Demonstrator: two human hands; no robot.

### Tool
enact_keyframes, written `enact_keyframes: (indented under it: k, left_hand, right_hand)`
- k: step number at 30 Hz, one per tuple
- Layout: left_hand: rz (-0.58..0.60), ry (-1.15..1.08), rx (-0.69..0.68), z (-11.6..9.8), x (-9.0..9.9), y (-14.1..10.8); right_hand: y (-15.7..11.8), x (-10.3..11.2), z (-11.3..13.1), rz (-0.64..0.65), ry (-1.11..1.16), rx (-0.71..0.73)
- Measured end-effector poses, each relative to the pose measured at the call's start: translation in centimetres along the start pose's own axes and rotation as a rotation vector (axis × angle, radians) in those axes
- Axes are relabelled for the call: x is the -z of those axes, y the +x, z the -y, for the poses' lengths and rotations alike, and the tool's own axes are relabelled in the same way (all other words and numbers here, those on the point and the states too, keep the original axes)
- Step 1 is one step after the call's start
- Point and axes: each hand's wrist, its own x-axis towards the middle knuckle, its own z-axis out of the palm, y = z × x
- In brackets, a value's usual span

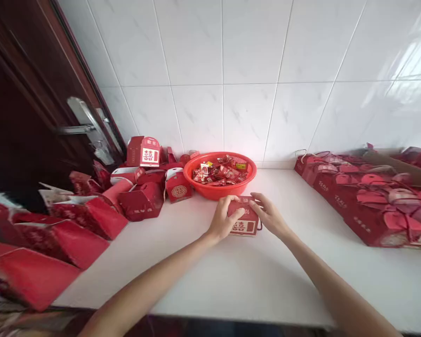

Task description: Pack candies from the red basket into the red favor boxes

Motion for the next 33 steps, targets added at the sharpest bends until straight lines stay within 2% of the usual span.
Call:
enact_keyframes:
  k: [4,9,13,20,27,30,33]
  left_hand:
    - [0.016,0.007,-0.021,-0.1,0.6,-0.2]
    - [0.082,-0.014,0.010,-0.3,1.9,-0.7]
    - [0.118,-0.026,0.036,-0.3,2.7,-0.5]
    - [0.105,0.029,0.071,-0.2,3.2,-0.1]
    - [0.065,0.077,0.054,-0.3,3.4,-0.1]
    - [0.084,0.075,0.047,-0.3,3.5,-0.2]
    - [0.120,0.026,0.025,-0.3,3.5,-0.2]
  right_hand:
    - [-0.4,1.3,-0.7,-0.096,-0.066,-0.025]
    - [-1.0,2.2,-0.1,-0.047,-0.062,-0.027]
    - [-1.3,1.7,0.3,-0.015,-0.010,-0.047]
    - [-1.5,0.9,0.2,-0.034,-0.019,-0.093]
    - [-1.9,0.7,0.8,0.007,0.119,-0.190]
    - [-2.0,0.7,0.8,0.031,0.180,-0.241]
    - [-2.1,0.6,0.9,0.036,0.216,-0.230]
